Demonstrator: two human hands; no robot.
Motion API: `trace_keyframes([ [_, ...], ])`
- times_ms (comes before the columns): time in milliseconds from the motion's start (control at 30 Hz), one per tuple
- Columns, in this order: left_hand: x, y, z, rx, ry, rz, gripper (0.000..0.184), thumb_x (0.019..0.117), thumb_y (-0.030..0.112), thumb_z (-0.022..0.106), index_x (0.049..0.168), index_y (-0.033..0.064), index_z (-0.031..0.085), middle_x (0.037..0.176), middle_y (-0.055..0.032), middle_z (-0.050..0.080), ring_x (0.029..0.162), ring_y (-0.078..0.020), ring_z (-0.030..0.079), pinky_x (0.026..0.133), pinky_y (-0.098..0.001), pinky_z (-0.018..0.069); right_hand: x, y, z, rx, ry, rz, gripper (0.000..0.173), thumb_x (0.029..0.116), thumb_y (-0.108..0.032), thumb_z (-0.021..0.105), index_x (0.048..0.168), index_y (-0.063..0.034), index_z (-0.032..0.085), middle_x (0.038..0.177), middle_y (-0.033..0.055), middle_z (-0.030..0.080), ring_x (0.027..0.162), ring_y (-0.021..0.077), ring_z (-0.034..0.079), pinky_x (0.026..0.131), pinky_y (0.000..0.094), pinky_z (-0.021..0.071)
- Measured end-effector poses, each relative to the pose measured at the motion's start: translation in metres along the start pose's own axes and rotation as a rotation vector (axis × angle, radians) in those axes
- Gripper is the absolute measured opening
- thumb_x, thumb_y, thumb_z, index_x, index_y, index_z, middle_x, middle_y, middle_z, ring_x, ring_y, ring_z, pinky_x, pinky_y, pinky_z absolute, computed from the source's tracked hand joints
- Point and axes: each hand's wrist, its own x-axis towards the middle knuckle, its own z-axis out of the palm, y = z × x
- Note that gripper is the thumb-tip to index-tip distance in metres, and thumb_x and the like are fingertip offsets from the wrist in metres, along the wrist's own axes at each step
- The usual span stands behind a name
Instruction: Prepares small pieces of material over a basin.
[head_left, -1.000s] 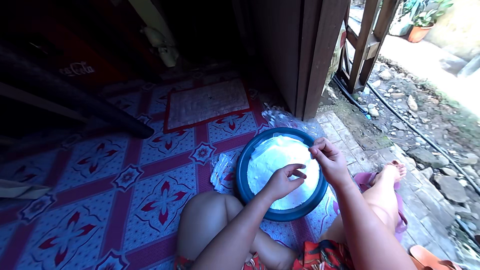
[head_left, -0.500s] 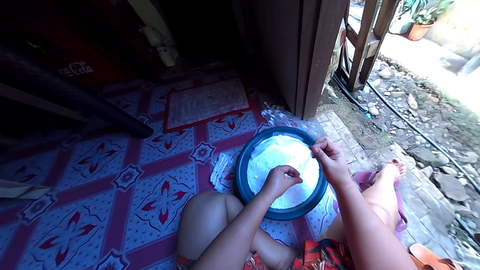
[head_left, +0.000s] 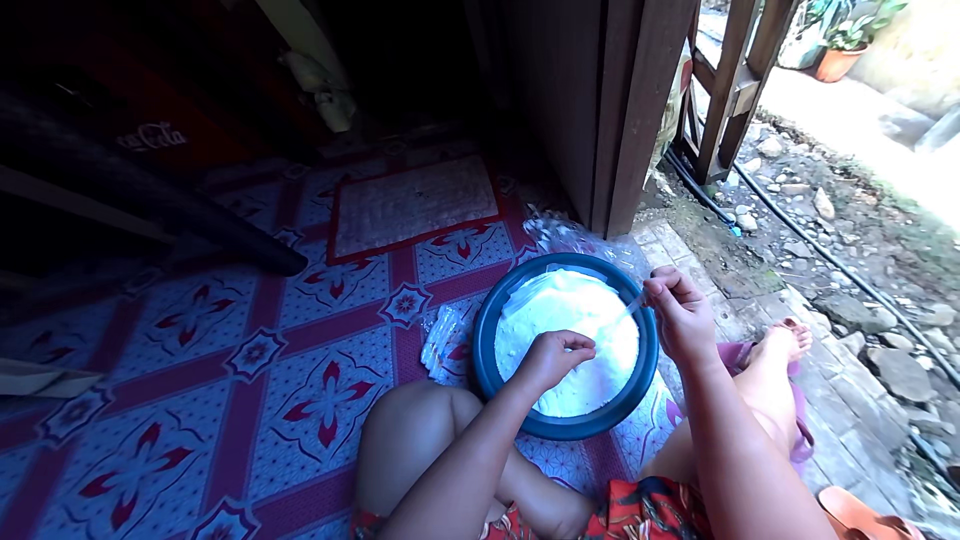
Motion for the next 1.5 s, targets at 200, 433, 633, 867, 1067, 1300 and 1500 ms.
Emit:
trace_keyframes([
  [200,-0.001,-0.005,0.002,-0.012,-0.003,-0.029,0.022,0.095,0.019,0.075,0.112,0.0054,0.074,0.106,-0.0037,0.075,0.097,-0.0055,0.07,0.092,-0.0245,0.0548,0.003,-0.002,-0.009,0.047,0.048,-0.018,0.012,0.0982,-0.014,0.066,0.086,-0.0148,0.069,0.092,-0.0031,0.064,0.079,0.007,0.061,0.073,0.0272,0.0552],
  [433,-0.001,0.0,-0.004,0.048,-0.103,0.021,0.028,0.0965,0.012,0.07,0.124,0.0069,0.07,0.113,-0.0039,0.073,0.104,-0.0087,0.067,0.093,-0.0264,0.0525,0.004,-0.005,-0.008,0.091,0.025,-0.055,0.012,0.0989,-0.014,0.066,0.087,-0.0137,0.07,0.09,-0.0023,0.064,0.079,0.0074,0.061,0.074,0.0277,0.0559],
  [633,-0.003,-0.008,-0.002,0.003,-0.159,0.211,0.035,0.0904,0.019,0.076,0.122,0.0056,0.071,0.103,-0.0037,0.073,0.099,-0.0124,0.068,0.093,-0.0328,0.0541,0.002,-0.023,0.011,0.06,-0.082,-0.03,0.011,0.0979,-0.01,0.064,0.091,-0.0112,0.072,0.089,-0.0031,0.069,0.08,0.0053,0.064,0.073,0.0265,0.0568],
  [867,0.005,-0.024,0.005,-0.11,0.021,0.303,0.024,0.0902,0.032,0.074,0.104,0.0132,0.077,0.095,0.0017,0.076,0.091,-0.0123,0.073,0.085,-0.0322,0.0607,-0.015,-0.025,0.035,0.088,-0.188,0.152,0.002,0.0955,-0.004,0.065,0.097,-0.0044,0.063,0.081,-0.0039,0.065,0.07,0.0013,0.059,0.067,0.0216,0.0519],
  [1067,0.007,-0.029,-0.006,0.128,0.122,0.3,0.014,0.087,0.036,0.076,0.091,0.0237,0.082,0.1,0.0022,0.067,0.095,-0.0116,0.063,0.081,-0.032,0.0541,-0.01,-0.03,0.025,0.046,-0.043,0.18,0.006,0.0968,-0.009,0.064,0.092,-0.0053,0.063,0.073,-0.0061,0.059,0.063,-0.0006,0.053,0.061,0.019,0.0464],
  [1300,0.015,-0.039,-0.009,0.338,0.169,0.206,0.013,0.0903,0.032,0.076,0.098,0.0237,0.082,0.081,0.0043,0.063,0.07,-0.0082,0.059,0.067,-0.0304,0.0518,-0.005,-0.034,0.016,0.052,0.11,0.261,0.005,0.0983,-0.008,0.062,0.095,-0.0035,0.061,0.073,-0.0022,0.061,0.062,0.0037,0.057,0.061,0.0221,0.0505],
  [1500,0.019,-0.048,-0.009,0.322,0.216,0.16,0.01,0.092,0.028,0.076,0.094,0.019,0.081,0.087,0.0021,0.071,0.078,-0.0113,0.067,0.076,-0.0366,0.057,-0.003,-0.039,0.011,0.112,0.187,0.323,0.004,0.0979,-0.005,0.06,0.095,-0.0026,0.059,0.072,0.0009,0.063,0.061,0.0076,0.06,0.06,0.0248,0.0534],
])
